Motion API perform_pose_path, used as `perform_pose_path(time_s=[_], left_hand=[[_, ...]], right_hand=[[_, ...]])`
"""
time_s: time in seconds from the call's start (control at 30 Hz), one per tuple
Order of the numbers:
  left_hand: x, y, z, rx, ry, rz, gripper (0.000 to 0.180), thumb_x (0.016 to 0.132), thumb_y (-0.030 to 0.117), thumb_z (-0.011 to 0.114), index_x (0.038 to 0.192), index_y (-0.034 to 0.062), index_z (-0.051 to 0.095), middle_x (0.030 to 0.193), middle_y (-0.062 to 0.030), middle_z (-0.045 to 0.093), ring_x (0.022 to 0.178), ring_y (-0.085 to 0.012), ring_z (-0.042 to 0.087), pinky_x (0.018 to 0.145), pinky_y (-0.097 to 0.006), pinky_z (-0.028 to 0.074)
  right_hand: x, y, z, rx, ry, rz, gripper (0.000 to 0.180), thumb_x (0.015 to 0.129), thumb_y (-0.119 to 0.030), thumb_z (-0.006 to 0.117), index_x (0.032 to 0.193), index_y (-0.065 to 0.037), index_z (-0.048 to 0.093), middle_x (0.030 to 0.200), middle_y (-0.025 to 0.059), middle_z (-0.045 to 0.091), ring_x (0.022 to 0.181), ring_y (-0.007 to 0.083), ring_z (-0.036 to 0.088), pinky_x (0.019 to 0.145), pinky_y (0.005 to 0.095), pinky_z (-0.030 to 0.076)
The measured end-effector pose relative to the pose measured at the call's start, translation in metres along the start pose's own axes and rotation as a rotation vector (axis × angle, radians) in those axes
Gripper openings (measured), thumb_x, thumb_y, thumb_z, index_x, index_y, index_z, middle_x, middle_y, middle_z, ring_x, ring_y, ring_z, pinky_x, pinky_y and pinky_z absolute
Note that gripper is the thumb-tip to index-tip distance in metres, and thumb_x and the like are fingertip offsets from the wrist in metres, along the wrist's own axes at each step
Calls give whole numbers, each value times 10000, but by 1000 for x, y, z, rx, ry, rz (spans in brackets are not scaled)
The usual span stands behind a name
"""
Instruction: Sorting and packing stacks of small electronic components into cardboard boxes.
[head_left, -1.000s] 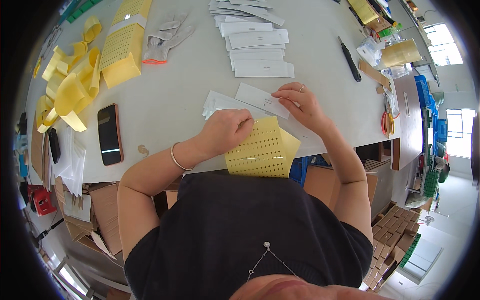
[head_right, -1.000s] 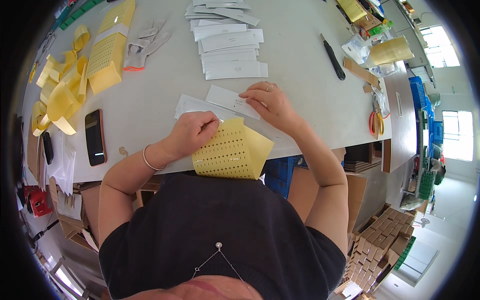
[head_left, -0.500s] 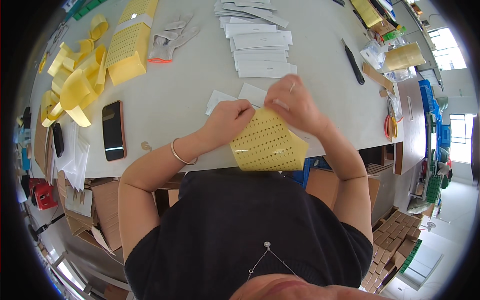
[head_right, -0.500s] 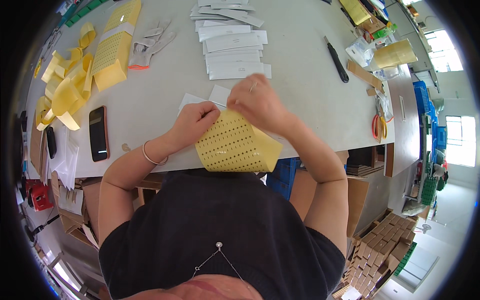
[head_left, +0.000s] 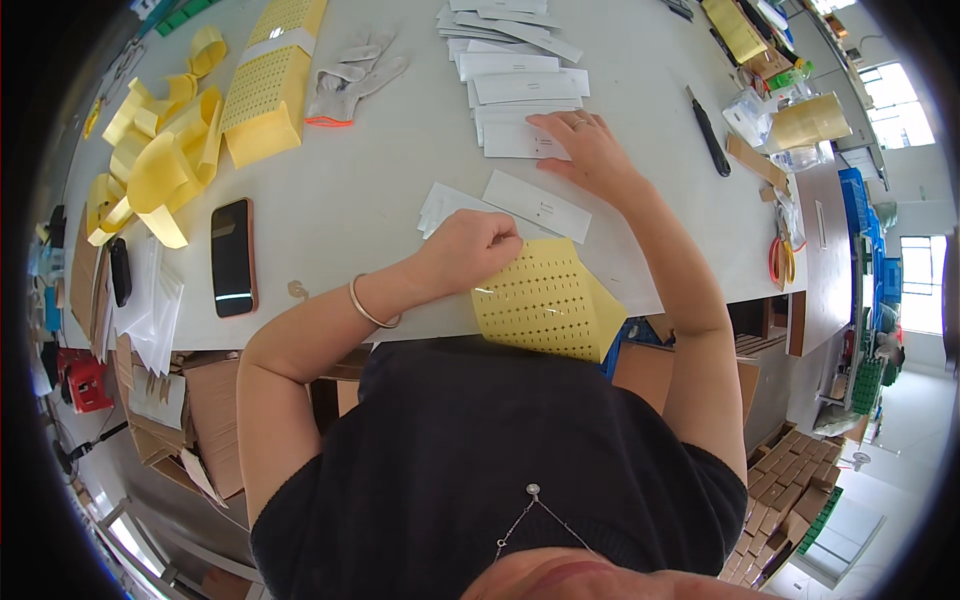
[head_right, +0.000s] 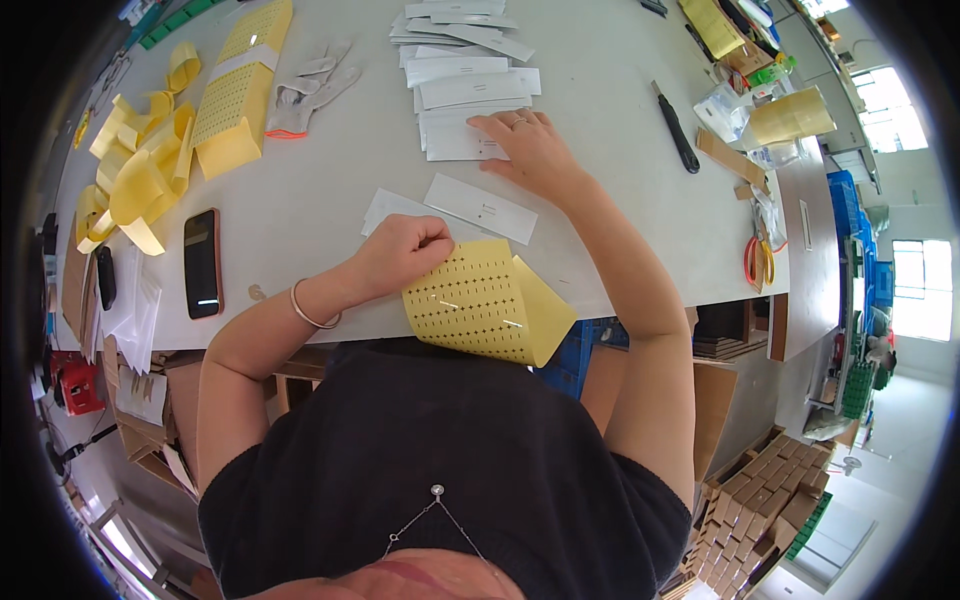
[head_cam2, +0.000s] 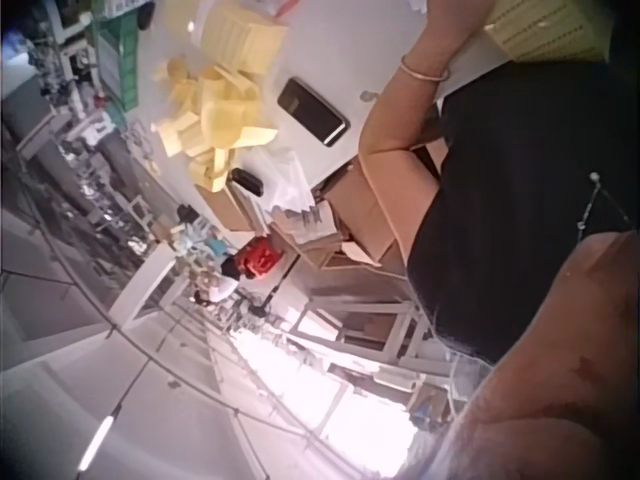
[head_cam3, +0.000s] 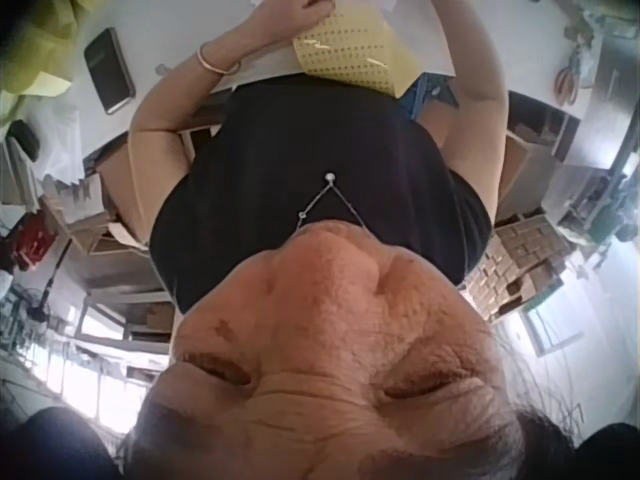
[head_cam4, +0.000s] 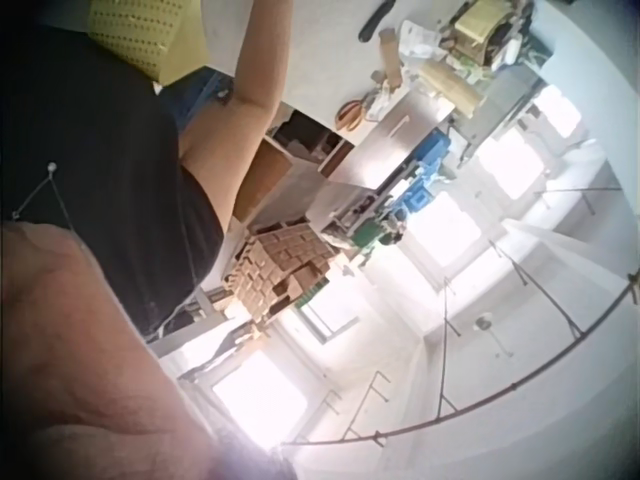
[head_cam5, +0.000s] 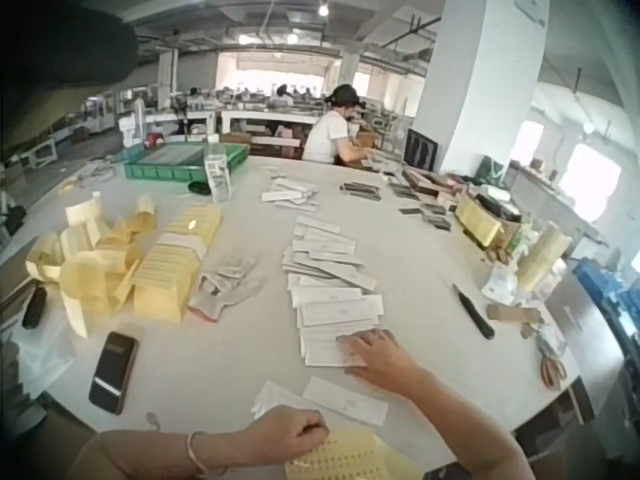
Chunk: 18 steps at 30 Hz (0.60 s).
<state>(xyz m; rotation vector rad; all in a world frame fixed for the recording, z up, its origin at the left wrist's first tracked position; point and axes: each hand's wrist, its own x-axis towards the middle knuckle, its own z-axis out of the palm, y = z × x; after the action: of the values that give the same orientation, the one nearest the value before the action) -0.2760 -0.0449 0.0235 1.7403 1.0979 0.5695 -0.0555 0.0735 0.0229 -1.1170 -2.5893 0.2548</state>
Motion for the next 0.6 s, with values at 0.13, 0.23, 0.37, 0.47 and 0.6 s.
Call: perform_pose_path(time_s=[0.13,0.23,0.37,0.47,0.6], left_hand=[[9,1,6,-83,21,67,238,860,182,571,824,-49,616,596,-86,562,538,-110,482,530,-293,405],[12,7,4,-97,43,69,234,858,176,573,820,-51,611,590,-76,550,540,-96,468,527,-286,399],[13,7,4,-116,59,25,229,856,175,576,822,-49,611,586,-67,545,544,-84,460,524,-281,393],[15,7,4,-96,58,33,231,861,181,581,822,-44,613,587,-54,544,550,-77,457,521,-282,389],[17,7,8,-113,60,37,235,869,188,579,823,-40,615,597,-47,547,564,-73,460,527,-279,390]], right_hand=[[-8,-2,-4,-51,-15,7,450,758,-186,741,1155,-98,547,1064,92,637,1032,251,581,989,407,375],[-24,-11,-12,146,-104,45,453,746,-183,745,1142,-88,547,1042,64,644,976,217,600,973,382,375],[-43,-28,-19,387,-143,118,224,793,-144,726,1001,-90,659,961,42,656,931,194,602,847,335,443],[-52,-46,-31,510,-100,72,98,796,-97,724,890,-89,700,937,32,660,914,194,603,792,329,463],[-58,-55,-27,300,35,-192,80,764,-86,742,817,-102,683,887,20,640,843,200,576,848,335,437]])
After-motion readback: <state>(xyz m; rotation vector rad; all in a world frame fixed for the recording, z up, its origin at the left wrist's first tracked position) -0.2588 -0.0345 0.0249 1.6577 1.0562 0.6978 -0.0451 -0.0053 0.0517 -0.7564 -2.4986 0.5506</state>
